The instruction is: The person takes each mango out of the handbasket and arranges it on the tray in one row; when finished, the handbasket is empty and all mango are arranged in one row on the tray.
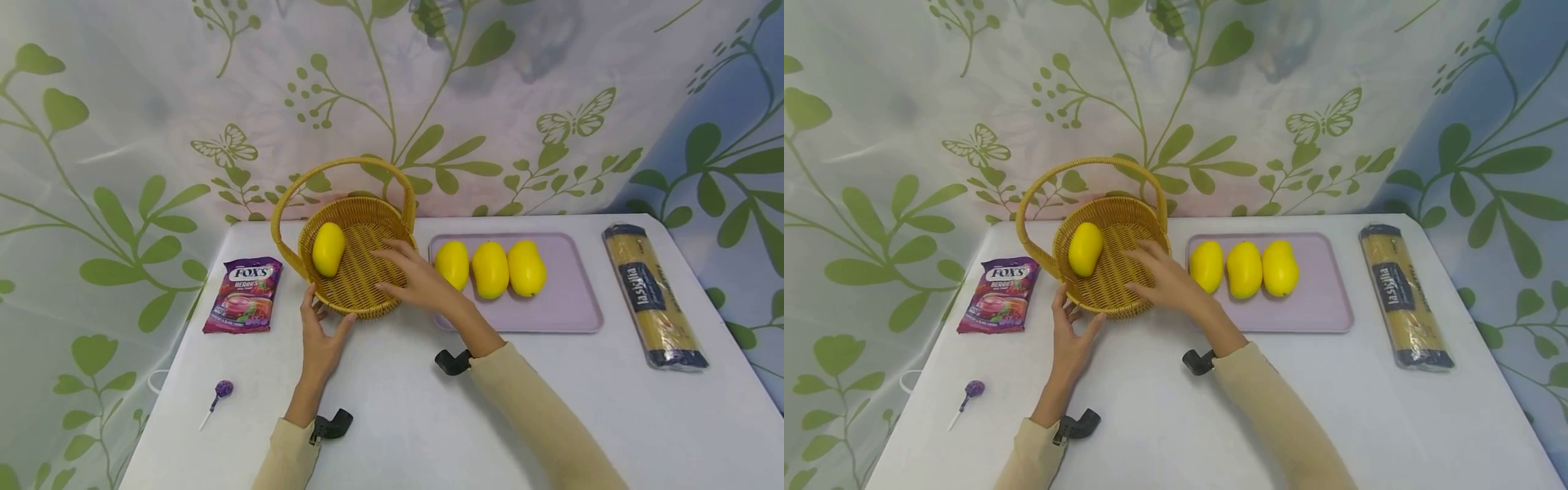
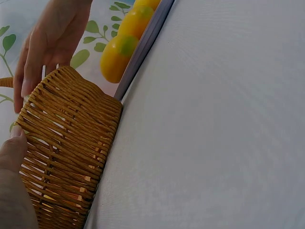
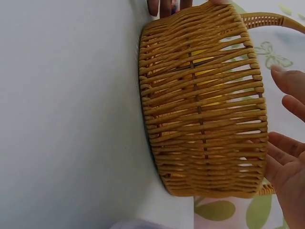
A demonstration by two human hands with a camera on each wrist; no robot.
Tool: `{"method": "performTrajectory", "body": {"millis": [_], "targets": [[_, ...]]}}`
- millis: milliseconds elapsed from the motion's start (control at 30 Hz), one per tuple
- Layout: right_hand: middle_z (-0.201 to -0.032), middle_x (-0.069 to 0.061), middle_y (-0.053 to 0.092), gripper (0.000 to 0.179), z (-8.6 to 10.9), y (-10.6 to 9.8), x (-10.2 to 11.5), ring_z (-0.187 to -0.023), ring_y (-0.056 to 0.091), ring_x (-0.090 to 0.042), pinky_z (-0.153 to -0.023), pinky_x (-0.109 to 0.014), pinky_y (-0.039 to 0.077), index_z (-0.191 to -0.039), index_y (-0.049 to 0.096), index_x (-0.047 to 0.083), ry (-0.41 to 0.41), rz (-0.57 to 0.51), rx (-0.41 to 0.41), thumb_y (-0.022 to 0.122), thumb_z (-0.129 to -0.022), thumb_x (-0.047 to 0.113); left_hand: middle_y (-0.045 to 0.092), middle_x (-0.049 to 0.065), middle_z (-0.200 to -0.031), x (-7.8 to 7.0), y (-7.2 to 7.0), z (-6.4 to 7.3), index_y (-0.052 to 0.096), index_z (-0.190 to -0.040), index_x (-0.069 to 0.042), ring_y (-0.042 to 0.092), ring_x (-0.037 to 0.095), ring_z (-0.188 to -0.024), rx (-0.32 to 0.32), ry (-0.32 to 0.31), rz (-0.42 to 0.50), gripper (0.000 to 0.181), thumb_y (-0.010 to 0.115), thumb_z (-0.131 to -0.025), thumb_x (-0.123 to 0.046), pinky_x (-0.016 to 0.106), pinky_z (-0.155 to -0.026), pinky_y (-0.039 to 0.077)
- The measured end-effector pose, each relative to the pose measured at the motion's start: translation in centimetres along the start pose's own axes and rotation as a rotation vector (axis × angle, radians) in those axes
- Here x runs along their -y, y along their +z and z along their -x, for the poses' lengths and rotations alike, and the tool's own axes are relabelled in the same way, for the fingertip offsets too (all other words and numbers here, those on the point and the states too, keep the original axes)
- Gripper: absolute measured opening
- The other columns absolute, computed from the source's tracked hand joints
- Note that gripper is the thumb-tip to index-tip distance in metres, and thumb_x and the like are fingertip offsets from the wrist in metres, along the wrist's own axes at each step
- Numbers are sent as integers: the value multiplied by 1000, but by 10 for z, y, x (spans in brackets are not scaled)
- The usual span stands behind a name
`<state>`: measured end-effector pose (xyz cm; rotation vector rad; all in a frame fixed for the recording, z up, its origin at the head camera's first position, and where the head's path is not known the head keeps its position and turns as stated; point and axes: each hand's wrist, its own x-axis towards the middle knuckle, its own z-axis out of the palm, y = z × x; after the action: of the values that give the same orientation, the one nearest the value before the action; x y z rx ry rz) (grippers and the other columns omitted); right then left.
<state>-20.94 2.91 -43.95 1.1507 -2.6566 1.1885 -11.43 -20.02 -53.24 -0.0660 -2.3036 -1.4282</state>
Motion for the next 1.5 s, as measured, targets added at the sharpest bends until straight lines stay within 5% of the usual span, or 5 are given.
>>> {"method": "performTrajectory", "body": {"millis": [767, 1500], "targets": [[-161, -14, 18, 74, -75, 23, -10, -142, 34, -32, -111, -51, 38, -152, 34, 25, 161, 11, 262, 67, -90, 47, 22, 11, -160, -1, 0, -1, 16, -156, -13, 44, 36, -132, 3, -17, 12, 92, 76, -86, -20, 48, -101, 40], [-160, -19, 13, 71, -100, 41, -21, -143, 32, -38, -110, -53, 38, -152, 33, 27, 158, 33, 336, 67, -91, 42, 24, 9, -160, -1, -1, -2, 17, -155, -12, 45, 32, -132, 1, -22, -17, 92, 76, -86, -23, 45, -101, 42]]}}
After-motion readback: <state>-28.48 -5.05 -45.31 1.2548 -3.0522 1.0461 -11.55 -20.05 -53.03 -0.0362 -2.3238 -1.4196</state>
